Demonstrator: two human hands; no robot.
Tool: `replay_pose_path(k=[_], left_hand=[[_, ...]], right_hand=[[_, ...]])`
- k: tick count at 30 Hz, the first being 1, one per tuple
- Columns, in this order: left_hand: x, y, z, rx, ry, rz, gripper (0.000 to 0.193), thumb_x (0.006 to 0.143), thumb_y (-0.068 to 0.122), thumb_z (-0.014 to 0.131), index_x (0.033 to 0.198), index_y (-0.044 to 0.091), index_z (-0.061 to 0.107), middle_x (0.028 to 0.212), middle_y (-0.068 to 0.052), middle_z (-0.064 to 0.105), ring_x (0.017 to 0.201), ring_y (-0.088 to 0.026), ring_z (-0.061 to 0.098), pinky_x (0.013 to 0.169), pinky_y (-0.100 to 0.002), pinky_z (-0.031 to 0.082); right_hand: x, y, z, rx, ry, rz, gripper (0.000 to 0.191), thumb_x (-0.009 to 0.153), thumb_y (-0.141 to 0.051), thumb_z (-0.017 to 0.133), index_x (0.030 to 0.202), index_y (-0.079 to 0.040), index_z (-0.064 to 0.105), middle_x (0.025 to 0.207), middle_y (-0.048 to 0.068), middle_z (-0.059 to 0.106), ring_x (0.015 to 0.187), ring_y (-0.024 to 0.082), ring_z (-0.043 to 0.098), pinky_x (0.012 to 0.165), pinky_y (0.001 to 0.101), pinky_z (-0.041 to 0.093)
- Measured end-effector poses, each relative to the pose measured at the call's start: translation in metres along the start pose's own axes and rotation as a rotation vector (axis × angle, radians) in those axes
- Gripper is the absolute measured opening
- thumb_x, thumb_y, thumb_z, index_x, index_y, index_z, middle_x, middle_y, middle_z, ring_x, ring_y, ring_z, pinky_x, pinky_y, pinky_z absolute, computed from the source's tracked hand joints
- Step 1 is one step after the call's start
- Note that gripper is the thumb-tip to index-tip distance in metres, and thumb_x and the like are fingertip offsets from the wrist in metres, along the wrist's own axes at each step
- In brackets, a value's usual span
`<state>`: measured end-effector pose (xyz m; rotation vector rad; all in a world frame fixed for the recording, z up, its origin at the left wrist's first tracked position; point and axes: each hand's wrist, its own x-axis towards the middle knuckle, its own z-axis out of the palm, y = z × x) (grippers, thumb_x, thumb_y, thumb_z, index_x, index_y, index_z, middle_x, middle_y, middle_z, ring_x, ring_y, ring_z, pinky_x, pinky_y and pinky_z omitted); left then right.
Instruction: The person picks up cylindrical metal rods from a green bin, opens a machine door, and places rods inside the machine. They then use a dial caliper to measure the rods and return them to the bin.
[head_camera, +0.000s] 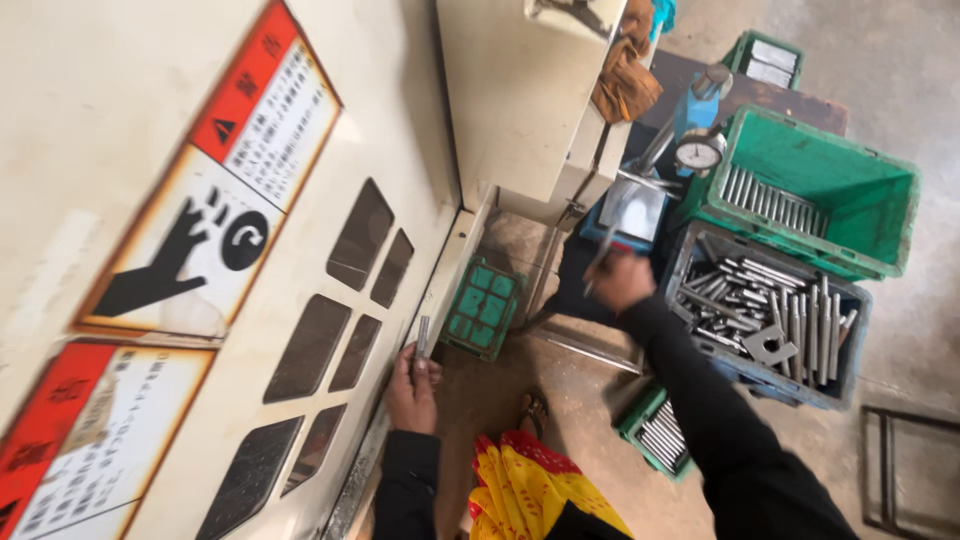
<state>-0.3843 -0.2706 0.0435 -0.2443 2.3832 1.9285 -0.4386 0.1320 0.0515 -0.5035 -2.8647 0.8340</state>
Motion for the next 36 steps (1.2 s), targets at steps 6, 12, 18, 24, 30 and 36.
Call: replay_pose_path(k=[6,12,18,24,30,36], left_hand=[[-0.021,0.026,0.054,-0.793,-0.276,-0.565,0.030,0.102,0.034,0.048,0.125,0.015,0.052,0.106,-0.006,0.068,0.090,-0.019,0.072,0.070,-0.037,0.062],[-0.043,0.040,0.086,-0.705,-0.420,-0.516,0.027,0.104,0.030,0.056,0.128,0.019,0.052,0.102,-0.001,0.053,0.089,-0.013,0.066,0.074,-0.033,0.063],[-0.055,0.044,0.077,-0.642,-0.692,-0.569,0.050,0.101,0.044,0.053,0.146,0.023,0.050,0.101,0.003,0.048,0.074,-0.012,0.064,0.051,-0.026,0.047],[-0.053,0.044,0.084,-0.290,-0.812,-0.152,0.065,0.103,0.037,0.068,0.158,0.017,0.041,0.132,-0.009,0.057,0.080,-0.007,0.059,0.061,-0.023,0.052],[-0.053,0.034,0.064,-0.204,-0.649,-0.409,0.044,0.099,0.029,0.062,0.136,0.005,0.064,0.092,-0.020,0.078,0.053,-0.014,0.059,0.041,-0.025,0.044],[-0.021,0.053,0.021,-0.004,-0.370,-0.155,0.029,0.102,0.013,0.053,0.129,0.009,0.060,0.091,0.000,0.076,0.072,-0.008,0.075,0.047,-0.029,0.058]], right_hand=[[-0.091,-0.104,0.004,0.349,-0.767,-0.027,0.025,0.093,-0.028,0.069,0.102,-0.006,0.075,0.080,0.012,0.079,0.065,0.018,0.078,0.063,0.0331,0.065],[-0.132,-0.105,0.034,0.635,-0.755,0.051,0.029,0.100,-0.024,0.061,0.116,-0.001,0.070,0.090,0.014,0.075,0.072,0.019,0.075,0.064,0.0320,0.063],[-0.152,-0.070,0.045,1.009,-0.970,0.360,0.040,0.101,-0.031,0.060,0.131,-0.005,0.060,0.092,0.008,0.074,0.073,0.013,0.073,0.058,0.0245,0.055],[-0.162,-0.063,0.035,1.015,-0.749,0.463,0.037,0.105,-0.034,0.058,0.119,0.000,0.064,0.087,0.008,0.071,0.065,0.012,0.066,0.051,0.0239,0.049],[-0.099,0.032,-0.028,1.349,0.176,0.045,0.025,0.114,-0.025,0.045,0.114,-0.004,0.059,0.096,0.005,0.067,0.075,0.014,0.064,0.061,0.0308,0.056],[-0.097,0.076,-0.030,1.179,-0.380,0.590,0.032,0.110,-0.030,0.058,0.095,-0.003,0.068,0.081,0.009,0.065,0.068,0.020,0.063,0.056,0.0328,0.050]])
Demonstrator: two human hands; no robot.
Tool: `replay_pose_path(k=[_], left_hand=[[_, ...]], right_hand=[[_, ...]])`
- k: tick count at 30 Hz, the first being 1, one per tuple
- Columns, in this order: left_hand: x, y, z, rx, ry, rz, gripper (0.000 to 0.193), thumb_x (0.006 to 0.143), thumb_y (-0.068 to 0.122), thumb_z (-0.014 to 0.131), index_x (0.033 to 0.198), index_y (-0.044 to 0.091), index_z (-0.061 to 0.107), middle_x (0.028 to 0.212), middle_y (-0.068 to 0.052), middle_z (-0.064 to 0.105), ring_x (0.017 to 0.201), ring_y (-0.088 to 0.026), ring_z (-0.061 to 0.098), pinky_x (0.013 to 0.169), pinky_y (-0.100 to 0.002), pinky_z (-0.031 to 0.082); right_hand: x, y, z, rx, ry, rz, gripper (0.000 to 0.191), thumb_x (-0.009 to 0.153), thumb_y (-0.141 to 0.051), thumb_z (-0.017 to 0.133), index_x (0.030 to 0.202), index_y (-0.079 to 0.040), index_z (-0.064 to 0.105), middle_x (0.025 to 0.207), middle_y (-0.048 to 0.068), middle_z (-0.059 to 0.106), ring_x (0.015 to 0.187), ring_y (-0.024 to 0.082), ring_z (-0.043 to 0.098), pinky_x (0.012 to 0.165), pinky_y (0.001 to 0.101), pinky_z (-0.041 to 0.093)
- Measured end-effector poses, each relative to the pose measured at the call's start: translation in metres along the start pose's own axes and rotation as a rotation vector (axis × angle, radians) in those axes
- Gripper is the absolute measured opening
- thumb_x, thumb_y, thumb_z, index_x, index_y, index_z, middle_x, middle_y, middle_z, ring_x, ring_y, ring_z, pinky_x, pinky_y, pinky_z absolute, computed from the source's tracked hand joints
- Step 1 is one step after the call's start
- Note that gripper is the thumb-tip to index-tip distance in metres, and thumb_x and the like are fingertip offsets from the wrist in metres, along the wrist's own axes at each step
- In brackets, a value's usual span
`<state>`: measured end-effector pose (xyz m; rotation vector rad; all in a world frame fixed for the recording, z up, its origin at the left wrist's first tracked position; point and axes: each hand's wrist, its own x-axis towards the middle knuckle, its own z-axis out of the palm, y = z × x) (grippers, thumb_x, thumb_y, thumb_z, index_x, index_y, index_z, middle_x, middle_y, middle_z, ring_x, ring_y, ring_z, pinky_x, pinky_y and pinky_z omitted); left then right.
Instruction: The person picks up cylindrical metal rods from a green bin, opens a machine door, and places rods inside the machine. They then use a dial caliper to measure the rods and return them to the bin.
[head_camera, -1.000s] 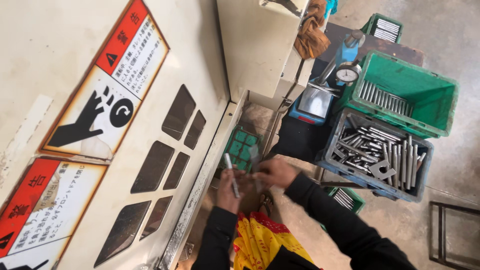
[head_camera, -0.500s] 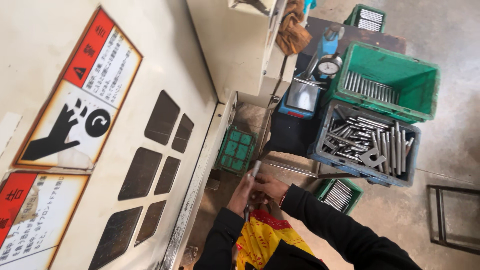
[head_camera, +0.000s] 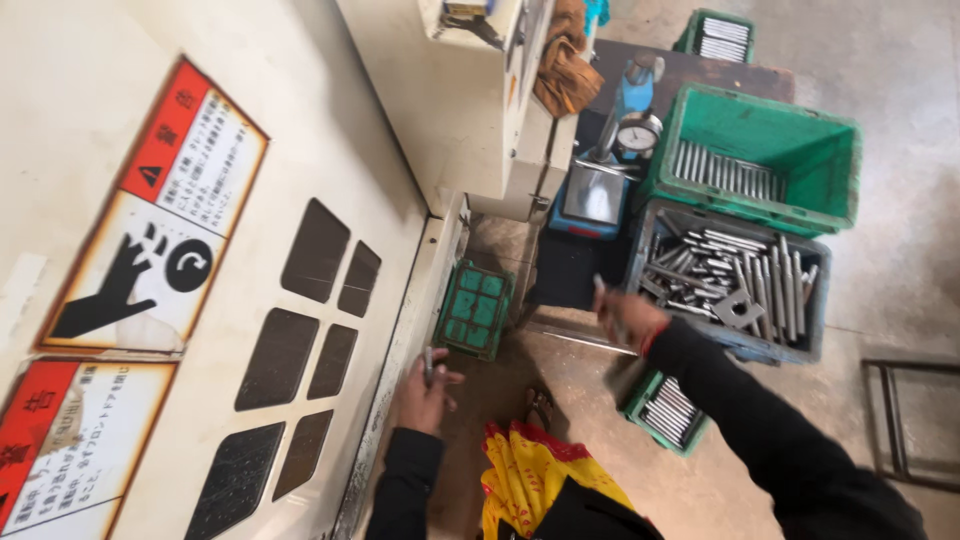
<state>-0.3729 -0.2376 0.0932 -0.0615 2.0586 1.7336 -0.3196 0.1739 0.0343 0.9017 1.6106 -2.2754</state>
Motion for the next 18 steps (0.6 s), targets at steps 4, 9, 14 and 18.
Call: replay_pose_path(k=[4,9,14,18], left_hand=[[0.007,0.018,-0.033,0.198,0.105,0.056,0.030,0.101,0.013,0.052,0.129,0.011,0.064,0.082,-0.006,0.078,0.055,-0.013,0.067,0.048,-0.029,0.054],[0.020,0.011,-0.045,0.293,0.099,0.187,0.029,0.100,0.013,0.055,0.127,0.010,0.065,0.082,-0.005,0.078,0.050,-0.011,0.064,0.050,-0.027,0.054],[0.026,-0.006,-0.041,0.110,0.092,0.143,0.030,0.101,0.011,0.054,0.128,0.009,0.065,0.081,-0.007,0.076,0.052,-0.010,0.060,0.048,-0.027,0.052],[0.025,-0.007,-0.044,0.201,0.105,0.145,0.030,0.100,0.012,0.056,0.128,0.010,0.065,0.079,-0.007,0.076,0.049,-0.010,0.060,0.048,-0.028,0.052]], right_hand=[[0.011,-0.026,0.005,0.096,0.022,-0.069,0.022,0.100,-0.022,0.057,0.092,-0.005,0.069,0.089,0.015,0.077,0.077,0.023,0.075,0.064,0.0362,0.060],[0.062,-0.095,0.004,-0.847,0.511,-0.748,0.023,0.101,-0.024,0.065,0.104,-0.003,0.071,0.084,0.016,0.074,0.078,0.031,0.075,0.069,0.0414,0.058],[0.105,-0.117,0.010,-0.890,0.570,-0.746,0.015,0.099,-0.020,0.067,0.101,-0.006,0.070,0.083,0.013,0.075,0.080,0.030,0.075,0.076,0.0399,0.058],[0.117,-0.112,0.017,-0.990,0.619,-0.752,0.012,0.098,-0.017,0.073,0.102,-0.006,0.071,0.086,0.015,0.075,0.083,0.035,0.072,0.077,0.0450,0.057]])
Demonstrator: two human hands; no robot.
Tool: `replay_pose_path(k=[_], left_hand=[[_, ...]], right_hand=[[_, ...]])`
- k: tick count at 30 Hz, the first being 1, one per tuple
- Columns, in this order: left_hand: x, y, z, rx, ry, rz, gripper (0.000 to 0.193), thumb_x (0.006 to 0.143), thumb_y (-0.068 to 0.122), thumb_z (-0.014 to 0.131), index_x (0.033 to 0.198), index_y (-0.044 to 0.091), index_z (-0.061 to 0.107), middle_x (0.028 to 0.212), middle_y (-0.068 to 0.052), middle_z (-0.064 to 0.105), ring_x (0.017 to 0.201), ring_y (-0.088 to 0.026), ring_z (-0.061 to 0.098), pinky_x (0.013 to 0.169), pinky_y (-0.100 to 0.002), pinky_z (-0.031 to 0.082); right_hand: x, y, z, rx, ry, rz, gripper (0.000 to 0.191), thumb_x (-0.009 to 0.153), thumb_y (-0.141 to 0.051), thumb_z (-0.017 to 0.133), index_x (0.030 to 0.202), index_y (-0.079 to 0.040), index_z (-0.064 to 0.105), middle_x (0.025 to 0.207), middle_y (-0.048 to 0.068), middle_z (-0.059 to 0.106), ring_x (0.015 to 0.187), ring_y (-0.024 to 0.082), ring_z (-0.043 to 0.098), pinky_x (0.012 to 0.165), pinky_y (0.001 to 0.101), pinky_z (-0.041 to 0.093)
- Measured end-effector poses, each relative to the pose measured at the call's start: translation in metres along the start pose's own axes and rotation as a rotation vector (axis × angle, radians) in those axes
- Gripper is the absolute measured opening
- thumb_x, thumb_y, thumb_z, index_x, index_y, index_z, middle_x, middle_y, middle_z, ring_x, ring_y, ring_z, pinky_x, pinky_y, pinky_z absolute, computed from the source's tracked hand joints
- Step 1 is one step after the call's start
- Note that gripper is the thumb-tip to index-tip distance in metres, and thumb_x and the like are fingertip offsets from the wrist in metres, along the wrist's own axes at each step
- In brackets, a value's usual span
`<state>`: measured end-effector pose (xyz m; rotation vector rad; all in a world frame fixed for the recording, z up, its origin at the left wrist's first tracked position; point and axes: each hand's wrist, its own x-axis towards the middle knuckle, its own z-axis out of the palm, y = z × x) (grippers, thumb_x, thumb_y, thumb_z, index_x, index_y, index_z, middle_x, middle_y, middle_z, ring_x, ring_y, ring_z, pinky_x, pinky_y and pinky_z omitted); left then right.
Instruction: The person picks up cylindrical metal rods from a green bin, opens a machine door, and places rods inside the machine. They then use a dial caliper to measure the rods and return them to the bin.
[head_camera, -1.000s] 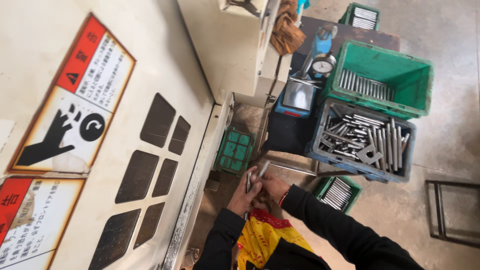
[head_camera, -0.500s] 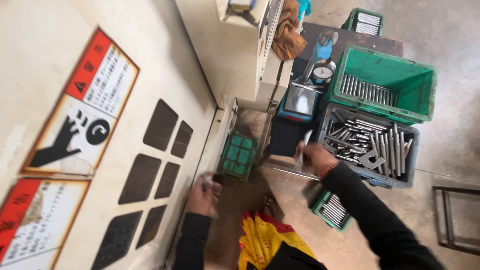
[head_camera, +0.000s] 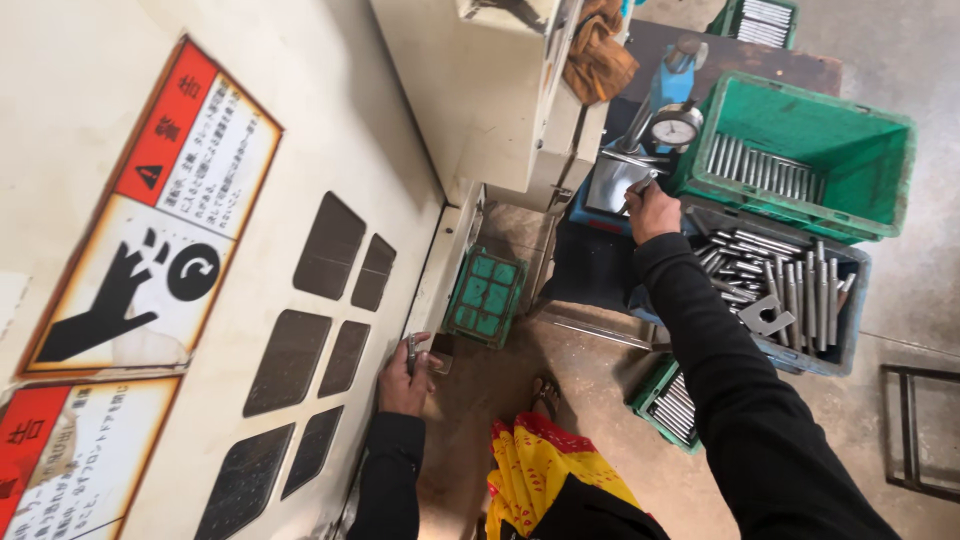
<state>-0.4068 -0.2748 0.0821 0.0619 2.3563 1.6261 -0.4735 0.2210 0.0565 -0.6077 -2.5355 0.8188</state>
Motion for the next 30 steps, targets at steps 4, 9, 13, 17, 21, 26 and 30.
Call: replay_pose_path(k=[4,9,13,17,21,26,30], left_hand=[[-0.001,0.005,-0.004,-0.016,-0.015,0.038,0.029,0.100,0.014,0.056,0.128,0.010,0.065,0.077,-0.006,0.075,0.048,-0.011,0.061,0.048,-0.028,0.051],[-0.003,0.009,-0.006,0.014,-0.017,0.019,0.028,0.100,0.017,0.057,0.127,0.011,0.065,0.075,-0.006,0.075,0.049,-0.011,0.062,0.048,-0.027,0.052],[-0.003,0.007,-0.007,-0.008,-0.025,0.043,0.029,0.101,0.019,0.057,0.127,0.010,0.066,0.075,-0.006,0.075,0.049,-0.010,0.063,0.049,-0.027,0.051],[-0.003,0.004,-0.007,-0.029,-0.028,0.032,0.029,0.101,0.019,0.057,0.127,0.009,0.065,0.074,-0.006,0.075,0.050,-0.010,0.063,0.048,-0.027,0.051],[-0.003,-0.001,-0.007,-0.043,-0.026,0.050,0.028,0.101,0.018,0.057,0.127,0.009,0.065,0.074,-0.006,0.074,0.052,-0.010,0.064,0.049,-0.026,0.053],[-0.003,-0.003,-0.008,-0.045,-0.014,0.093,0.028,0.100,0.014,0.056,0.126,0.008,0.065,0.074,-0.007,0.074,0.051,-0.010,0.064,0.048,-0.027,0.052],[-0.003,-0.003,-0.009,-0.049,-0.022,0.085,0.028,0.100,0.015,0.057,0.126,0.007,0.065,0.074,-0.007,0.074,0.050,-0.010,0.063,0.048,-0.027,0.052]], right_hand=[[-0.005,-0.002,0.002,0.070,0.003,-0.019,0.016,0.088,-0.014,0.078,0.100,-0.007,0.069,0.090,0.012,0.076,0.084,0.031,0.076,0.078,0.0436,0.059],[-0.003,-0.001,0.004,-0.102,-0.016,0.009,0.024,0.079,-0.016,0.086,0.098,-0.006,0.074,0.086,0.015,0.075,0.080,0.036,0.073,0.075,0.0455,0.057],[-0.002,0.004,0.005,-0.180,-0.005,0.015,0.024,0.080,-0.020,0.089,0.092,-0.003,0.075,0.083,0.018,0.074,0.078,0.037,0.072,0.075,0.0455,0.057],[-0.003,0.004,0.004,-0.106,-0.023,0.039,0.022,0.080,-0.019,0.086,0.095,-0.006,0.077,0.083,0.016,0.074,0.077,0.035,0.073,0.075,0.0436,0.058],[-0.006,0.001,0.004,-0.133,0.005,0.017,0.023,0.080,-0.020,0.087,0.093,-0.005,0.077,0.083,0.017,0.074,0.077,0.036,0.072,0.076,0.0444,0.057],[-0.007,-0.002,0.006,-0.155,0.033,0.044,0.024,0.078,-0.021,0.088,0.092,-0.005,0.077,0.082,0.017,0.074,0.076,0.037,0.071,0.075,0.0459,0.056],[-0.005,-0.002,0.008,-0.109,0.053,0.082,0.022,0.079,-0.020,0.087,0.092,-0.004,0.077,0.082,0.017,0.074,0.077,0.036,0.072,0.077,0.0450,0.057]])
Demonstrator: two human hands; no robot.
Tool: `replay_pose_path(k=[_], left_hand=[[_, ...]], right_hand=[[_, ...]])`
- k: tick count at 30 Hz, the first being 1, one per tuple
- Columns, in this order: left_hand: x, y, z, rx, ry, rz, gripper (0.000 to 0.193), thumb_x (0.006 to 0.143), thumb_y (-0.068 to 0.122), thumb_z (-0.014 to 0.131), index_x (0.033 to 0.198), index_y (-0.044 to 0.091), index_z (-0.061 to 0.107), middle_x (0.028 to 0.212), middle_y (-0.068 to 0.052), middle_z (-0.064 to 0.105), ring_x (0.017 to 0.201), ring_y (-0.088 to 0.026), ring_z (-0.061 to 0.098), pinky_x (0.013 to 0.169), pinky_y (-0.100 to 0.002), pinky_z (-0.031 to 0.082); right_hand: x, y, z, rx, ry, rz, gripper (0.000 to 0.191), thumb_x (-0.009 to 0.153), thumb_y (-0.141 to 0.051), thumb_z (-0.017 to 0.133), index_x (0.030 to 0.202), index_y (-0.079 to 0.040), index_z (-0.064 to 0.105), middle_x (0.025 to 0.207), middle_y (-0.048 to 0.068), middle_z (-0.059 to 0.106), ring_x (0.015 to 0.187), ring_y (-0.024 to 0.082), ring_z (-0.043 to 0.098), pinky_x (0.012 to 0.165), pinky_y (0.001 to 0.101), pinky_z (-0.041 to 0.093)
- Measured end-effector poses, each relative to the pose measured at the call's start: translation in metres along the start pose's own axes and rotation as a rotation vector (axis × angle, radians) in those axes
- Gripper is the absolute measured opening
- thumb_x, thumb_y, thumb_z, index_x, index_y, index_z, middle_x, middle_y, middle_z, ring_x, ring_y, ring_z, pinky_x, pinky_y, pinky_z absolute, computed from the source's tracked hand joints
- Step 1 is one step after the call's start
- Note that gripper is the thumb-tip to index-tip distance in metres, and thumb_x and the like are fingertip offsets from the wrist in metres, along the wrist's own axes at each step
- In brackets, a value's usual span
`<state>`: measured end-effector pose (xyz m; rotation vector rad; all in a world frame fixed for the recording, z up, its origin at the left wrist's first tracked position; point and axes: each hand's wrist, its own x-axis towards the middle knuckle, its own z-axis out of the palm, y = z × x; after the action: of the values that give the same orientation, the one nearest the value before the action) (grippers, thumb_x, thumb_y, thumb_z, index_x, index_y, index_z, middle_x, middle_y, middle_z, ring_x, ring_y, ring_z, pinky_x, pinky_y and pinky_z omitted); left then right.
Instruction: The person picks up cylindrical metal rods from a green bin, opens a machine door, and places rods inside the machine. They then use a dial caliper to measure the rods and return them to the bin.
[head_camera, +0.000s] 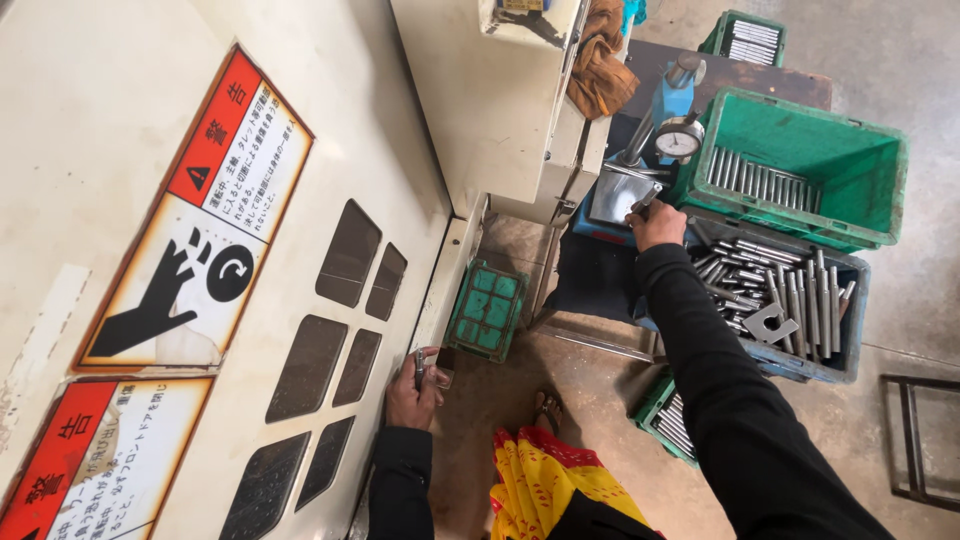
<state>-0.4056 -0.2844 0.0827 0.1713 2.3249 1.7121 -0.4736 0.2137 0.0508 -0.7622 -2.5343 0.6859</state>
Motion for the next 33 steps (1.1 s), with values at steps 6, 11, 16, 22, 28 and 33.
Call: replay_pose_path(k=[6,11,16,22,28,33], left_hand=[[0.000,0.000,0.000,-0.014,0.001,0.011,0.028,0.100,0.016,0.057,0.125,0.007,0.065,0.074,-0.007,0.074,0.051,-0.010,0.064,0.049,-0.027,0.052],[0.001,0.001,-0.002,-0.022,-0.013,0.001,0.028,0.101,0.019,0.057,0.126,0.007,0.065,0.075,-0.007,0.073,0.053,-0.010,0.064,0.049,-0.026,0.053],[0.002,0.001,-0.001,-0.001,-0.004,-0.028,0.028,0.101,0.019,0.057,0.126,0.008,0.066,0.074,-0.007,0.074,0.050,-0.010,0.063,0.049,-0.027,0.052],[0.003,-0.002,-0.002,-0.023,-0.008,-0.021,0.028,0.101,0.018,0.056,0.126,0.008,0.065,0.075,-0.006,0.073,0.051,-0.010,0.062,0.049,-0.026,0.052],[0.005,-0.002,-0.002,-0.021,-0.005,-0.019,0.028,0.101,0.018,0.057,0.126,0.008,0.065,0.074,-0.006,0.073,0.051,-0.009,0.061,0.049,-0.026,0.052],[0.005,-0.003,-0.002,-0.028,-0.010,-0.024,0.029,0.101,0.020,0.058,0.127,0.008,0.065,0.075,-0.006,0.073,0.051,-0.009,0.062,0.050,-0.026,0.052]], right_hand=[[0.008,-0.002,0.002,-0.008,0.015,0.027,0.024,0.080,-0.020,0.087,0.092,-0.002,0.076,0.084,0.019,0.074,0.079,0.037,0.072,0.077,0.0455,0.057],[0.014,-0.007,0.003,0.046,0.008,0.086,0.021,0.080,-0.017,0.086,0.095,-0.005,0.078,0.086,0.019,0.075,0.081,0.036,0.073,0.079,0.0440,0.058],[0.022,-0.011,0.006,0.062,0.010,0.117,0.020,0.080,-0.017,0.086,0.095,-0.006,0.079,0.086,0.018,0.075,0.083,0.035,0.073,0.080,0.0436,0.058],[0.032,-0.009,0.013,0.042,0.036,0.112,0.021,0.079,-0.017,0.088,0.095,-0.006,0.079,0.087,0.018,0.075,0.083,0.036,0.072,0.079,0.0449,0.057],[0.037,-0.008,0.017,0.053,0.043,0.085,0.019,0.081,-0.017,0.087,0.094,-0.006,0.078,0.088,0.016,0.076,0.084,0.034,0.074,0.081,0.0433,0.057],[0.038,-0.009,0.017,0.024,0.046,0.090,0.021,0.080,-0.018,0.088,0.095,-0.006,0.078,0.088,0.017,0.075,0.084,0.036,0.073,0.081,0.0438,0.057]])
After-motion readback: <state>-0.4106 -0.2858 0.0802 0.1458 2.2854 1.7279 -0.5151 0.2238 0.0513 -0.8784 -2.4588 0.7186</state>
